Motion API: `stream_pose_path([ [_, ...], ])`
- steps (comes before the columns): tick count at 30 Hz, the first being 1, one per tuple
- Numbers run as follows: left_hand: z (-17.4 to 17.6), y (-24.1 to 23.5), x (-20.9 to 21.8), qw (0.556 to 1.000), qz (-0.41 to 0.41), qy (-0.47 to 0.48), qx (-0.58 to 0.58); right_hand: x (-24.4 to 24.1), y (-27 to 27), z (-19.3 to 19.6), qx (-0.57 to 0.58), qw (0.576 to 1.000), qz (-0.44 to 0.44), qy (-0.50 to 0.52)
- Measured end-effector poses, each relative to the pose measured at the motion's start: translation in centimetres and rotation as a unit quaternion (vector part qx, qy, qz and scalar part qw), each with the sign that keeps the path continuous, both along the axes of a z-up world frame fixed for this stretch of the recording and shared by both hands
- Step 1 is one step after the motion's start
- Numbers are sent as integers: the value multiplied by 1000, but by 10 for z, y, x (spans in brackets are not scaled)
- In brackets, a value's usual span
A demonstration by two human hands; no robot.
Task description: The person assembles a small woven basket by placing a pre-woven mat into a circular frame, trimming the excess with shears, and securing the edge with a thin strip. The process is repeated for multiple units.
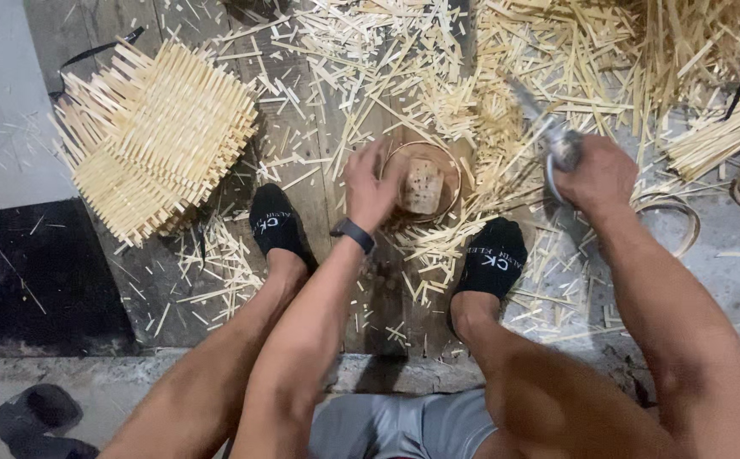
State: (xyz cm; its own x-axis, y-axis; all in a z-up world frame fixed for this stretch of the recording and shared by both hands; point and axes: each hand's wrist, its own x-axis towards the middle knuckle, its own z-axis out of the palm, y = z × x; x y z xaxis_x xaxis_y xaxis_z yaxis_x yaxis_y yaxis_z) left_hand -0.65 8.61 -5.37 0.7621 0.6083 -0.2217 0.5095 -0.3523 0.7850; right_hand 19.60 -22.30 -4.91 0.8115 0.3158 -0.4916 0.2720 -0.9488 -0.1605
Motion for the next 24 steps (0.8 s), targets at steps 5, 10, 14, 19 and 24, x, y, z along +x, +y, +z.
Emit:
stream_pose_path([
  [5,-29,8,15,982,24,36,-185,-5,-12,-6,-108,917,123,-363],
  [10,-13,-6,20,968,-68,24,-240,-40,30,7,271,941,-107,172],
  [14,2,-28,16,961,-52,-64,-263,-63,68,11,425,872,-86,226],
  [19,2,-43,14,987,36,-2,-159,-67,81,18,352,907,-94,209],
  [24,-8,-23,13,924,143,113,-336,-70,80,20,280,846,-231,392],
])
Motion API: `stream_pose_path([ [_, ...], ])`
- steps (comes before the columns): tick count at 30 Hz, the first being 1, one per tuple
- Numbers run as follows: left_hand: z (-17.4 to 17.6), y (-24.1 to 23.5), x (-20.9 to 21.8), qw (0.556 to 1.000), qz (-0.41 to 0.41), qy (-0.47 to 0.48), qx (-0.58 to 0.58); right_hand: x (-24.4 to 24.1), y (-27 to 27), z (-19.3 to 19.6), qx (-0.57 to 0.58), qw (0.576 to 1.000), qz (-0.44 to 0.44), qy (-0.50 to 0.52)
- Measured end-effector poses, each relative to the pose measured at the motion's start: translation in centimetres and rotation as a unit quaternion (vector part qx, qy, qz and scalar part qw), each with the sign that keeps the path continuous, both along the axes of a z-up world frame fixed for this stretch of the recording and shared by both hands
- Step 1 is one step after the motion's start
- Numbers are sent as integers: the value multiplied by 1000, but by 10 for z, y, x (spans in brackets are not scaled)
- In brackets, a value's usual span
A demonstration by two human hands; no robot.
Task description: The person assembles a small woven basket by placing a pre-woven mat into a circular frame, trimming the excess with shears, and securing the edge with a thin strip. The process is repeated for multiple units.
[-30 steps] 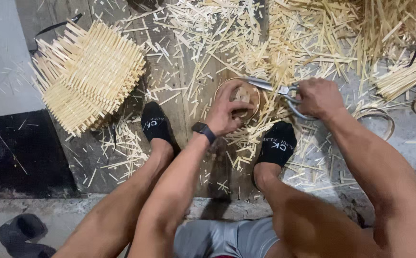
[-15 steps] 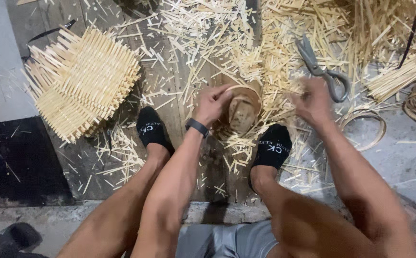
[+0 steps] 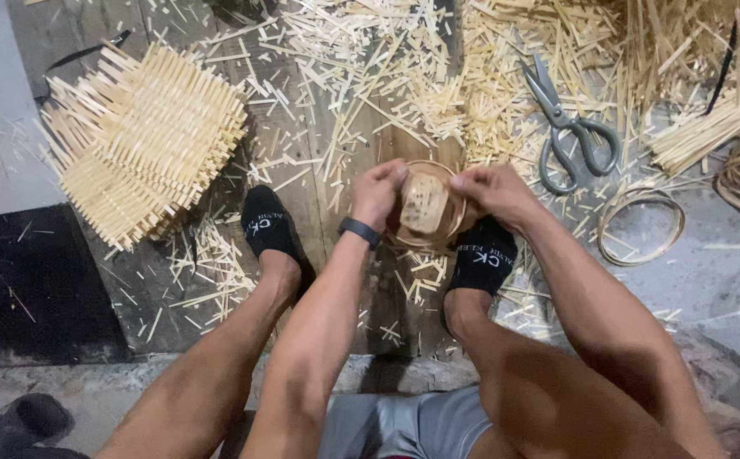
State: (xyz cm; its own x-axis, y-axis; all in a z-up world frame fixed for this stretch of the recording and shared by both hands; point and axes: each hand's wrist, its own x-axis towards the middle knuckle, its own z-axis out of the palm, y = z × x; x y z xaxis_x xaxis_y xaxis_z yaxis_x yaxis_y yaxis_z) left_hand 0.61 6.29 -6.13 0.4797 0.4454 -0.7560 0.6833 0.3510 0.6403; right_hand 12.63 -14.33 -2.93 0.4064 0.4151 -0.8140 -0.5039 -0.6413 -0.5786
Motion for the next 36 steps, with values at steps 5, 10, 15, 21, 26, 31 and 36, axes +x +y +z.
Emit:
stream_pose_path([
  [5,-10,11,-46,957,117,-51,-261,-24,-4,-12,75,975,-159,133],
  [10,-34,-16,-85,937,175,-67,-294,-38,3,-30,7,991,-100,90],
  [15,-49,-20,-86,944,163,-36,-285,-46,11,-31,3,991,-124,50],
  [21,-22,-21,-82,935,208,-63,-279,-47,6,-3,10,997,-69,19],
  [26,27,-16,-70,982,-32,-177,49,-46,4,34,73,988,-109,86],
  [31,52,-22,-30,946,-152,-181,222,-69,22,49,65,995,-81,-5],
  [36,51,-17,-1,921,-198,-251,224,-76,31,42,104,983,-145,37],
])
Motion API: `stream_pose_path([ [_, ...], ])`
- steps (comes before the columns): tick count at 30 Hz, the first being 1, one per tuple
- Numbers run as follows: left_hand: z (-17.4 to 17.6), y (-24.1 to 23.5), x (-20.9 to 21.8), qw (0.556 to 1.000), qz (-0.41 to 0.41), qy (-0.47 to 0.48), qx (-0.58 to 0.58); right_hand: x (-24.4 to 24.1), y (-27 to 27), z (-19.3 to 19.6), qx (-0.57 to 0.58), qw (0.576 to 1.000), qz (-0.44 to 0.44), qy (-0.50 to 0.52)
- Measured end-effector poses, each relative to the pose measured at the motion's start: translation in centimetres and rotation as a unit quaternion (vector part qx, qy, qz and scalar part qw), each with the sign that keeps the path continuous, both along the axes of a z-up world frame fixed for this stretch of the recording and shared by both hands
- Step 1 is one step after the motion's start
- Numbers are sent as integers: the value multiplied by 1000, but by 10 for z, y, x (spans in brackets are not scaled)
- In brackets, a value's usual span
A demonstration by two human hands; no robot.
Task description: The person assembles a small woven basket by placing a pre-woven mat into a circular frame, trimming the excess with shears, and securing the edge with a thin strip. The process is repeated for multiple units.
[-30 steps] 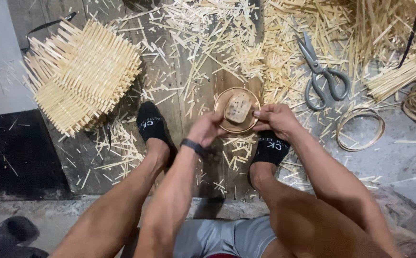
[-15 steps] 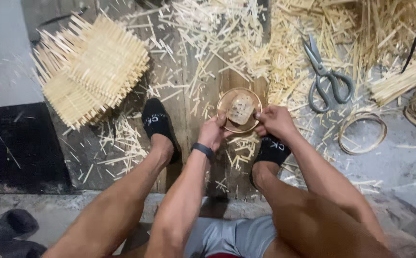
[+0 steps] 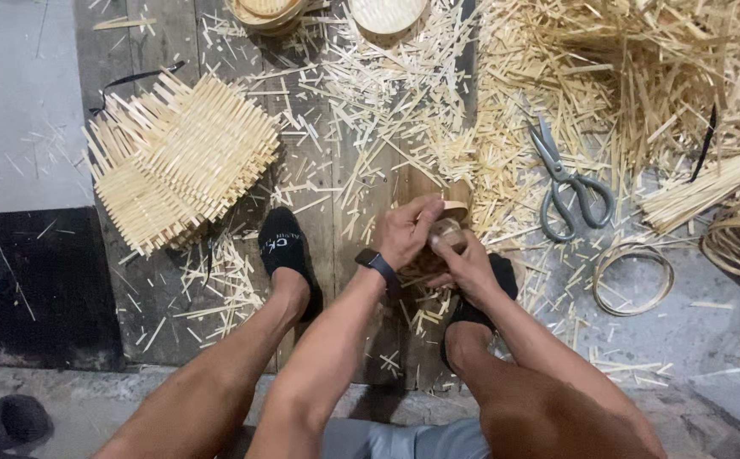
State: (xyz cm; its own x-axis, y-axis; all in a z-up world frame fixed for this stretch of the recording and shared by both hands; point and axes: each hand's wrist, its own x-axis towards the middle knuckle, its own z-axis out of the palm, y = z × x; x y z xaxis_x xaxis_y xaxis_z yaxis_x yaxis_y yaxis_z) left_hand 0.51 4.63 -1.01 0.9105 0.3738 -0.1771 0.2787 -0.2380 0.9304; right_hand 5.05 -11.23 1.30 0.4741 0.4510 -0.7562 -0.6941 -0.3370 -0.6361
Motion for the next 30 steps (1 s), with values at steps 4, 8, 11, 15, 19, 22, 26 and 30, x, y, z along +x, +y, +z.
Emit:
stream_pose_path([
  [4,-5,15,-1,999,4,5,44,4,2,-15,42,997,-9,-57],
  [8,-27,21,5,997,72,15,13,10,-1,-34,23,992,16,-120],
  [11,-54,38,9,980,83,172,61,14,-18,-44,109,971,37,-210],
  [15,-79,83,7,959,69,246,119,15,-52,-41,245,969,-13,-41],
  [19,-66,122,31,953,152,252,70,14,-67,-36,187,981,-42,3],
  [22,-23,160,89,929,259,230,-129,10,-72,-32,120,992,-28,-26],
  [26,45,213,163,858,292,-165,-388,7,-72,-28,113,993,-28,-19],
  [30,59,209,165,905,283,-103,-301,11,-63,-17,97,995,-37,-5],
])
